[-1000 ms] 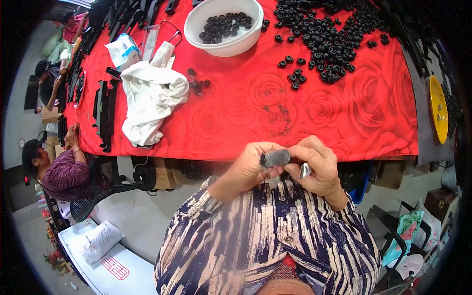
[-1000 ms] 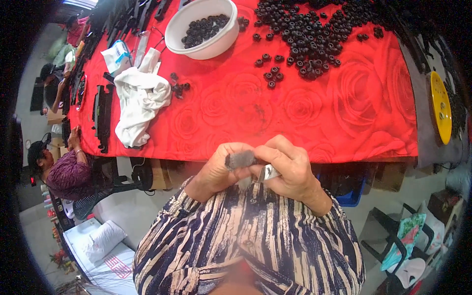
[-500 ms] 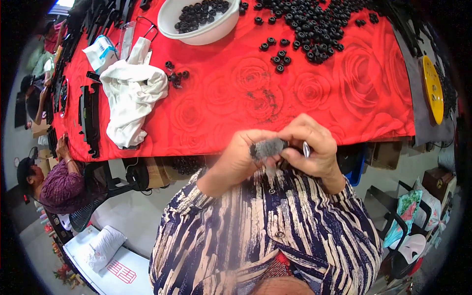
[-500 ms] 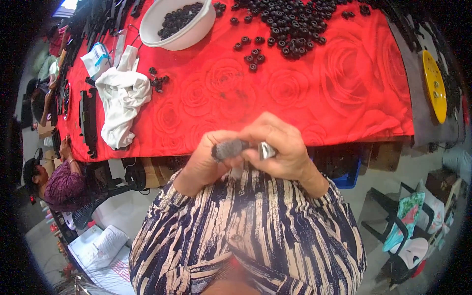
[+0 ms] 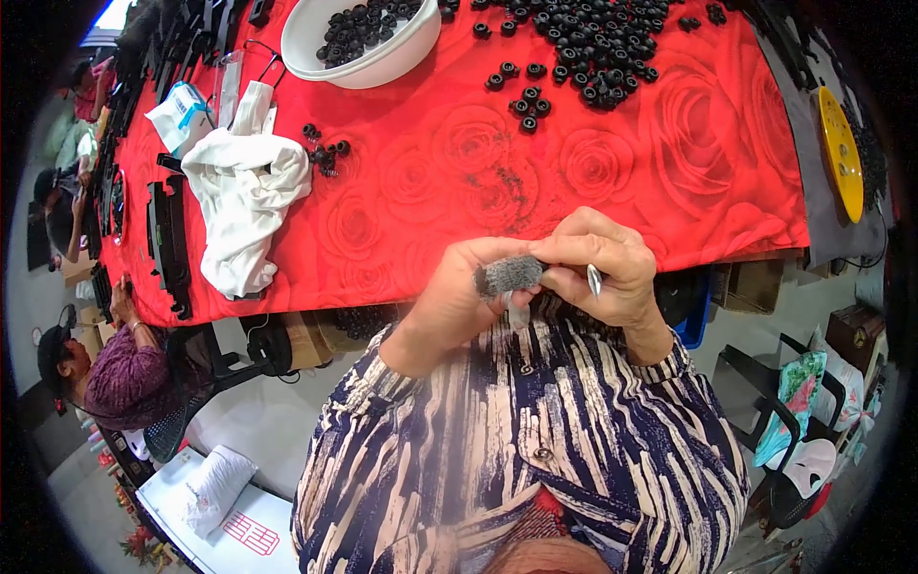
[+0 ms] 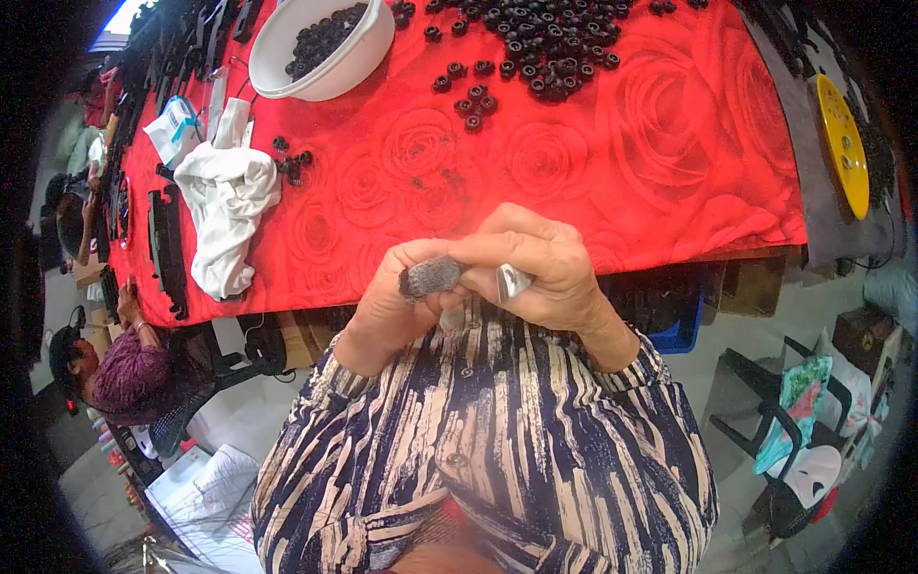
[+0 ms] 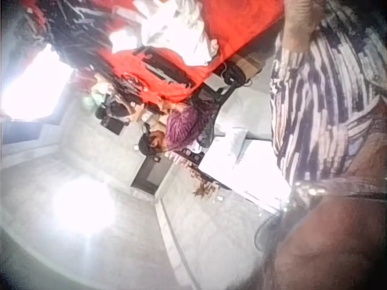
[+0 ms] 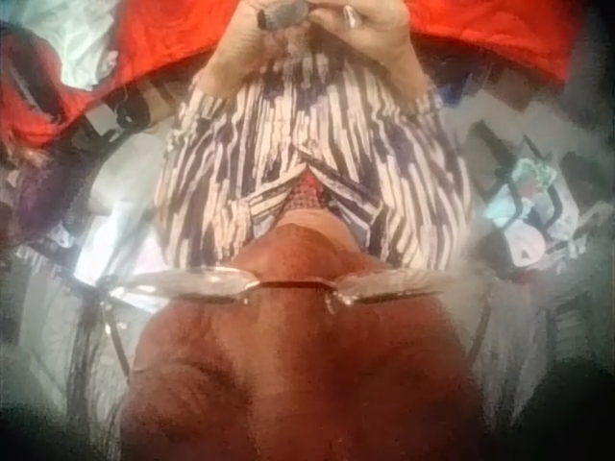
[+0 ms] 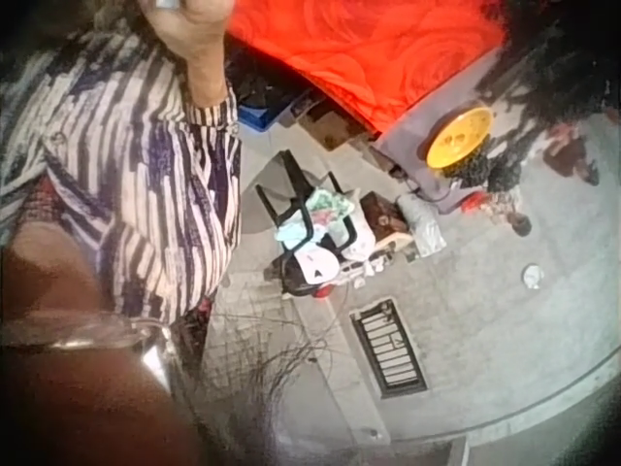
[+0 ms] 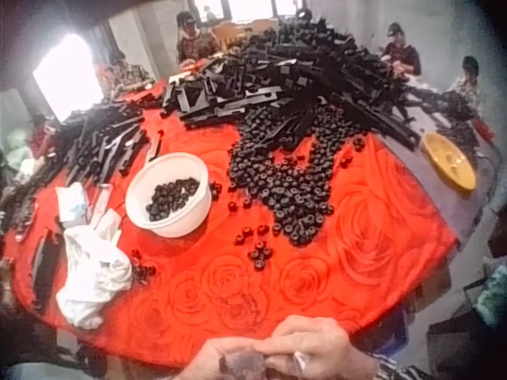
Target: The person assembles small plastic rings onto a metal component using a metal applicator tool.
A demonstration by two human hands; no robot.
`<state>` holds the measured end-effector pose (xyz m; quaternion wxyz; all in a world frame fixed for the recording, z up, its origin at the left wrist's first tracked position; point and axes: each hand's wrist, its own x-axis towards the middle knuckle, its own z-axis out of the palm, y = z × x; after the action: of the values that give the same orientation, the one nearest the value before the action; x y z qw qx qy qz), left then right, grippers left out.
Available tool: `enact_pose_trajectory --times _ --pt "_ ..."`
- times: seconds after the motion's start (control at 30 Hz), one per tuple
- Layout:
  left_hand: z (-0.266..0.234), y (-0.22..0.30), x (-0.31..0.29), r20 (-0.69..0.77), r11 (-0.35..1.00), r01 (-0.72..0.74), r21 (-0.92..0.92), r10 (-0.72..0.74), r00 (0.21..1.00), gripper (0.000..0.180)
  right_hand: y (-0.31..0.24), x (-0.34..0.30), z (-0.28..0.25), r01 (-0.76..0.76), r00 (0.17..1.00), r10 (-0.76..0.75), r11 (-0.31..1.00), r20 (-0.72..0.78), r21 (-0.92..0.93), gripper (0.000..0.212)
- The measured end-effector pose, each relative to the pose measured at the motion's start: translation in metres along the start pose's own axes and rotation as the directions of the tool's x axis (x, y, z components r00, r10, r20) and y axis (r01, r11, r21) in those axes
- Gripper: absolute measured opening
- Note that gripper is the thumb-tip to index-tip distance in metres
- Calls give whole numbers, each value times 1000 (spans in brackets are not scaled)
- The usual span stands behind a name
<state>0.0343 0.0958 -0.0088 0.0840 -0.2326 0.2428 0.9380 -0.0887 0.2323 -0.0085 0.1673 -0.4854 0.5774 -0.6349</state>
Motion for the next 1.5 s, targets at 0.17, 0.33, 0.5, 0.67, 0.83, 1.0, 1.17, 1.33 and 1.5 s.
enact_pose_trajectory --times 0.17,0.33,0.5,0.67,0.83,1.0,1.17,1.33,1.5 --pt "1 6 -5 -1 999 30 19 -30 1000 19 0 -1 -2 14 999 -14 1000 32 9 29" --pt "-1 20 -7 102 924 50 379 -96 990 16 -1 1 -7 22 992 -32 997 125 77 27" --pt "0 6 -5 44 989 24 145 -31 999 19 -3 4 -3 45 998 -43 998 37 -48 28" --pt "0 -6 -6 51 995 -91 -48 93 994 24 -1 3 4 269 957 -288 914 -20 -303 33" --pt "5 -4 -8 114 988 -152 -29 154 981 26 -4 2 2 318 939 -343 882 -10 -348 38" --pt "9 -7 -6 40 969 -241 46 240 970 27 -3 -3 2 333 932 -363 862 -8 -382 35" --pt "9 1 -6 8 964 -244 107 244 970 23 -2 -15 -5 83 996 -82 924 19 -373 28" --pt "2 -4 -3 80 938 -296 183 286 955 20 -19 -4 -8 -203 979 204 972 -2 -114 33" --pt "4 -4 -2 71 949 -274 156 266 961 21 -8 -6 -7 -201 979 202 968 -5 -148 21"
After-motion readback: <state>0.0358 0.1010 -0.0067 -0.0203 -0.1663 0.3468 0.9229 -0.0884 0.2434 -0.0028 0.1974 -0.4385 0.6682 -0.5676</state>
